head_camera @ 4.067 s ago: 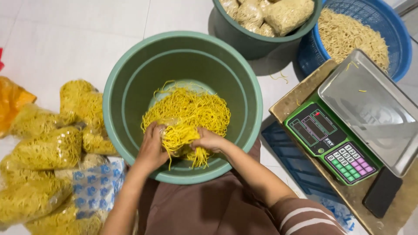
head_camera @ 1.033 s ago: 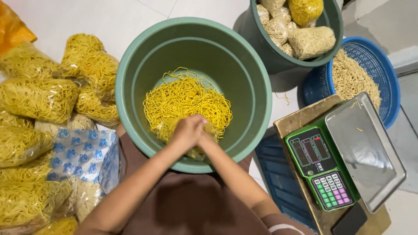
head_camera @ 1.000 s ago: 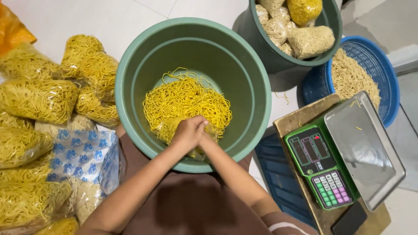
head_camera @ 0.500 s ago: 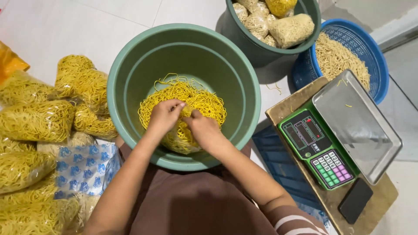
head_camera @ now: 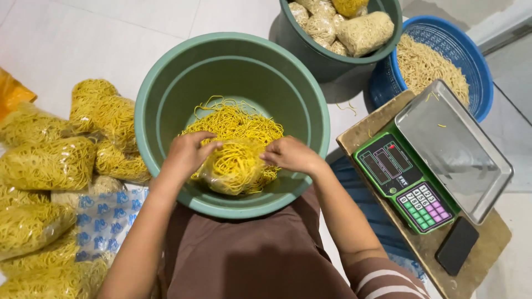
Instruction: Packaging yellow noodles into plastic bags and weighing them on a digital scale for portioning.
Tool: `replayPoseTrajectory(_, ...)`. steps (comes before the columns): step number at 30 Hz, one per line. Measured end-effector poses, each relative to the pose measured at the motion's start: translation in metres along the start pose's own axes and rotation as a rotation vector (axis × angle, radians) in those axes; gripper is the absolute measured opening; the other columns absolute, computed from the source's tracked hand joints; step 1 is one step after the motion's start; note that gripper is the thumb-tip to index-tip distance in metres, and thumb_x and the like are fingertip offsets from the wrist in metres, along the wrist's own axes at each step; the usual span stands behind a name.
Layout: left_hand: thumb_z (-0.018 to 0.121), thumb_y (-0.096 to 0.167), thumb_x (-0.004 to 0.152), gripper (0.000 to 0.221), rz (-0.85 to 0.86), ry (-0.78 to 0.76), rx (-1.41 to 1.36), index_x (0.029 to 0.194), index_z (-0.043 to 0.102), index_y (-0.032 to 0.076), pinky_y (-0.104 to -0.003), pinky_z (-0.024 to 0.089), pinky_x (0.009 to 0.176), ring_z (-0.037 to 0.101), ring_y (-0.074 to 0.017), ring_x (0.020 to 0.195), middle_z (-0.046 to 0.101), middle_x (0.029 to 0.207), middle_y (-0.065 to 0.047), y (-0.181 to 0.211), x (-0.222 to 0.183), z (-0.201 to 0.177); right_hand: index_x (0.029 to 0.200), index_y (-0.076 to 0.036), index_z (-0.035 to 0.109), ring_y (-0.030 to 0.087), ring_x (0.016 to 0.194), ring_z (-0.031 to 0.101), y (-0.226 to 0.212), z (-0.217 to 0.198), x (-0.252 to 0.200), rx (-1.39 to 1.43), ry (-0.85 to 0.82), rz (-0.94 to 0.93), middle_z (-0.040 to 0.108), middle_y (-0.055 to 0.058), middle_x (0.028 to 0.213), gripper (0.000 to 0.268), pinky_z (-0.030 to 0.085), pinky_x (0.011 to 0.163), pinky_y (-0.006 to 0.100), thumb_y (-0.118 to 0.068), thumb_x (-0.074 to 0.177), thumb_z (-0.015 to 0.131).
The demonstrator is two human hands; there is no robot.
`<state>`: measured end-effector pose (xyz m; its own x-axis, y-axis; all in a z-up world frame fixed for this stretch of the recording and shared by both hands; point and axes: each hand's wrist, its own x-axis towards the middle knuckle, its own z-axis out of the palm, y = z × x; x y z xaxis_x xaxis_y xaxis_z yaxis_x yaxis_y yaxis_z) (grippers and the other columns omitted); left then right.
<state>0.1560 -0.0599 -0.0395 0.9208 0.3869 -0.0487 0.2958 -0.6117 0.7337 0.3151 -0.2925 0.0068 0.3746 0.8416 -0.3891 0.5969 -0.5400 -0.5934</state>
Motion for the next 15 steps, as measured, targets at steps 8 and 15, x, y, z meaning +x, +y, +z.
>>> replayPoseTrajectory(8,0.047,0.037,0.105,0.035,-0.083,-0.28,0.451,0.13,0.069,0.029,-0.05,0.058,0.092,0.074,-0.0391,0.103,0.079,0.095,-0.019,-0.05,-0.028,0.027,0.095,-0.006,0.075,0.034,0.084,0.072,0.119,0.073,-0.011,0.127,0.625,-0.041,0.073,0.017,0.083,0.018,0.057,0.078,0.044,-0.019,0.101,0.065)
replayPoseTrajectory(15,0.05,0.025,0.091,0.045,0.067,-0.676,0.769,0.134,0.052,0.038,-0.045,0.058,0.09,0.073,-0.037,0.107,0.071,0.121,-0.014,0.075,-0.009,-0.021,0.078,-0.014,0.077,0.019,0.064,0.07,0.114,0.092,-0.031,-0.218,0.954,-0.149,0.074,0.001,0.075,0.029,0.054,0.054,0.034,-0.025,0.1,0.062)
